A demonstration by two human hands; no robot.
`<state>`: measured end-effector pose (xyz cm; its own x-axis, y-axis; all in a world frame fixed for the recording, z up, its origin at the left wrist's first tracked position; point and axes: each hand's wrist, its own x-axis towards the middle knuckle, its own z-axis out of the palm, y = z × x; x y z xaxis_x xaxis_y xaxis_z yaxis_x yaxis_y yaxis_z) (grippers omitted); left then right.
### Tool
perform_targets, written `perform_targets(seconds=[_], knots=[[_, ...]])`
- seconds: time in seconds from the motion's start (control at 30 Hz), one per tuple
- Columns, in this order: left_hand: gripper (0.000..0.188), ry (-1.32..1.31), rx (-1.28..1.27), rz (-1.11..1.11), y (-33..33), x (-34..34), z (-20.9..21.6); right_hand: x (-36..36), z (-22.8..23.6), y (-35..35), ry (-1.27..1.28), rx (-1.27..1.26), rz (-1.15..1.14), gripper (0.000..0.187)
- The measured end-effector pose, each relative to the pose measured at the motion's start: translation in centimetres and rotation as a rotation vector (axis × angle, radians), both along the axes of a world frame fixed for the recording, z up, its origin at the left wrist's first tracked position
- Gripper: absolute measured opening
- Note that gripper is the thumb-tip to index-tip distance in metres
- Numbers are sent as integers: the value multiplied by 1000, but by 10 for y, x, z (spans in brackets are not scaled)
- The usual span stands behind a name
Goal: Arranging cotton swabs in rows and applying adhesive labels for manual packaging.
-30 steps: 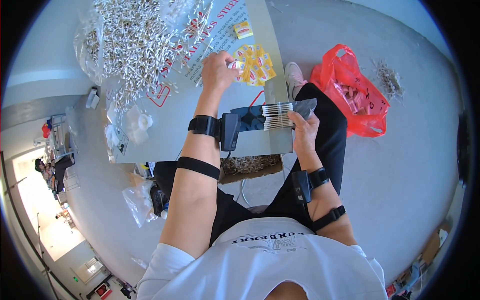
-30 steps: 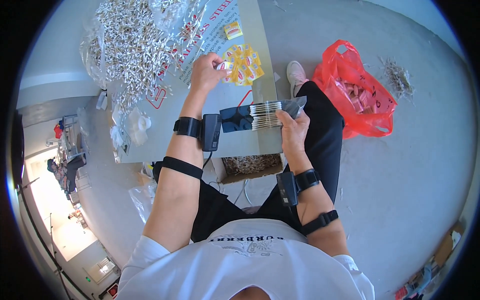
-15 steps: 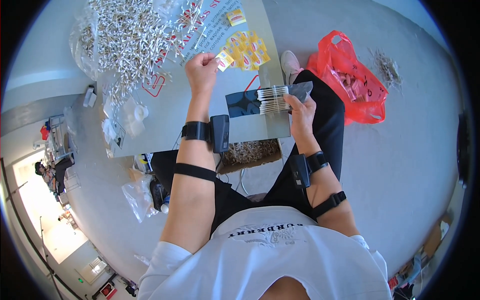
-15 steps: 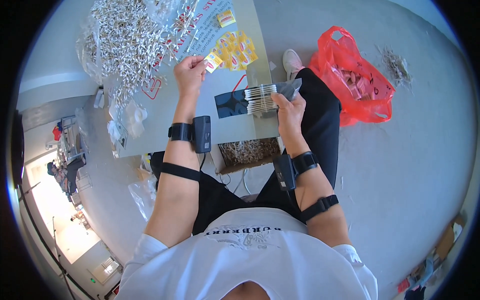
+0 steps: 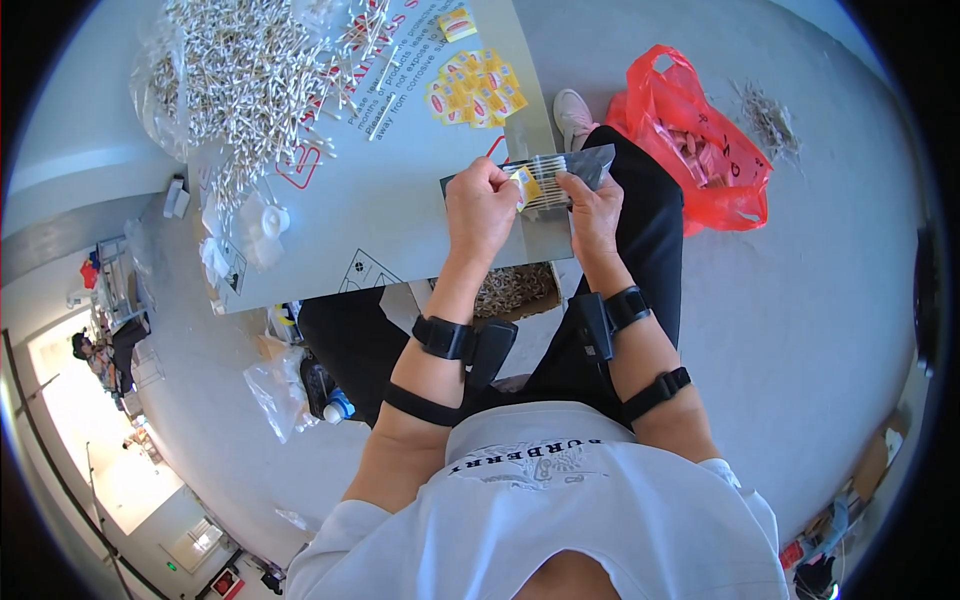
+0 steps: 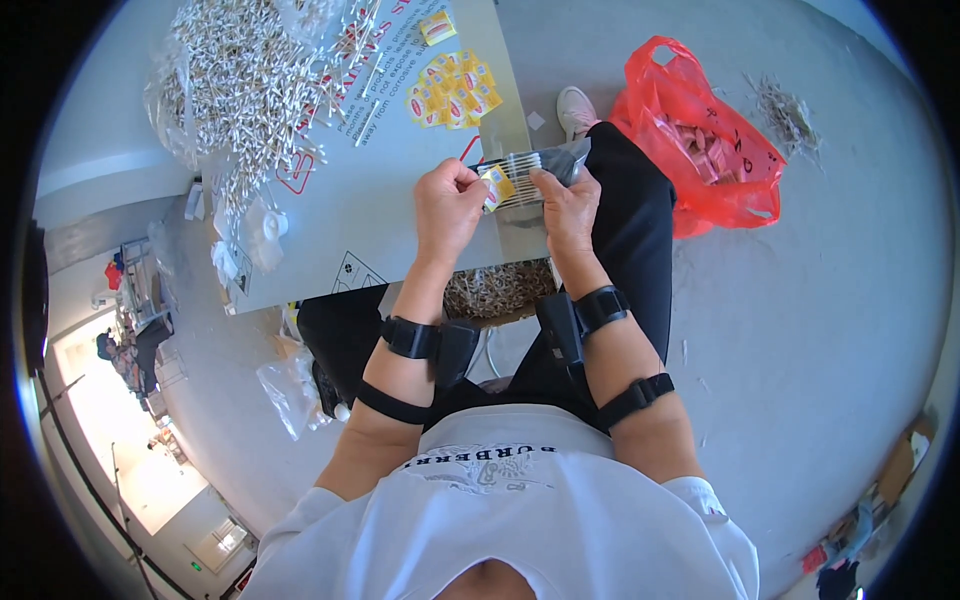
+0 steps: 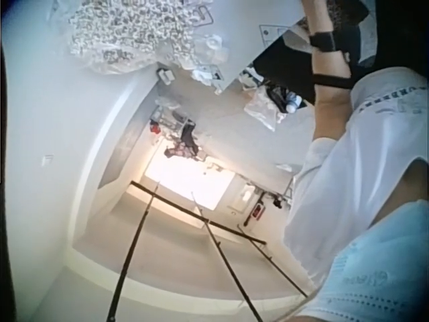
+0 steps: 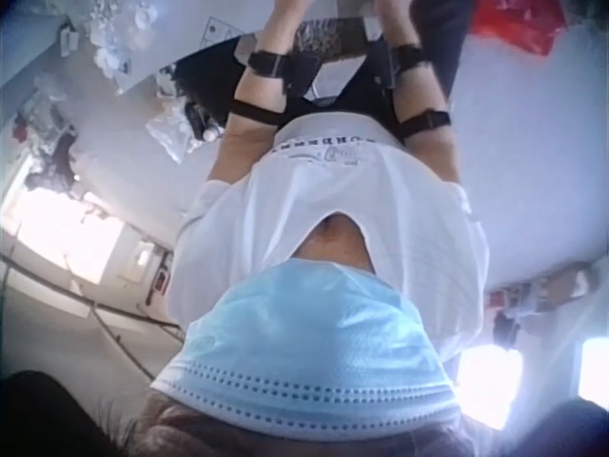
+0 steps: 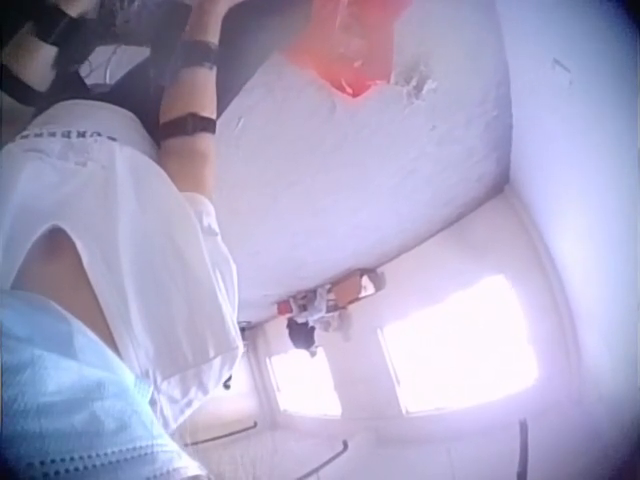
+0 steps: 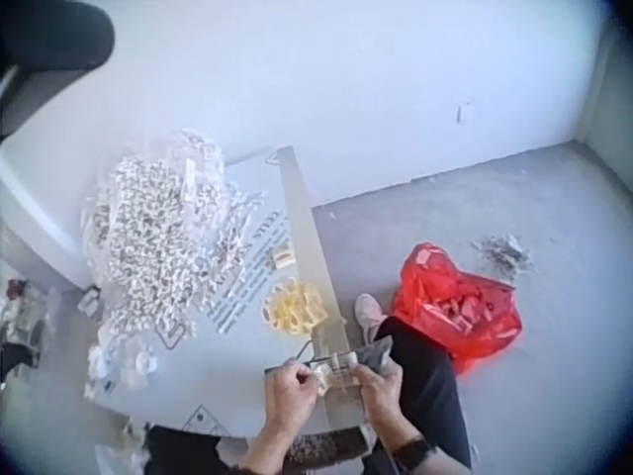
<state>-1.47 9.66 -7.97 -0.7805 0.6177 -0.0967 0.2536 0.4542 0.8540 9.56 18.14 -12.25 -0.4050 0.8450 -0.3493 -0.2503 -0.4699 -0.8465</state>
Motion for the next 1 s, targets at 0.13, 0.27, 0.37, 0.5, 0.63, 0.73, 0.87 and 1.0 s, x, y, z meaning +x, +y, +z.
perform_targets(seconds=[0.13, 0.27, 0.37, 0.5, 0.63, 0.73, 0.87, 1.0], knots=[[8, 34, -88, -21, 12, 5, 8, 3, -1, 2, -10, -30, -25, 9], [11, 24, -189, -82, 17, -3, 9, 3, 1, 1, 3, -19, -12, 9], [11, 31, -302, -110, 19, -7, 8, 2, 0, 1, 4, -21, -12, 8], [9, 44, -353, -188, 25, -10, 9, 3, 1, 2, -1, -16, -8, 7], [8, 99, -317, -186, 35, -7, 6, 2, 3, 1, -44, -9, 6, 8], [8, 96, -305, -180, 34, -7, 6, 3, 3, 2, -54, -4, 11, 9], [11, 128, -307, -213, 28, -7, 4, 2, 3, 1, -39, 13, -1, 9], [32, 260, -164, -166, 13, 7, 5, 3, 1, 2, -4, -23, -15, 11]])
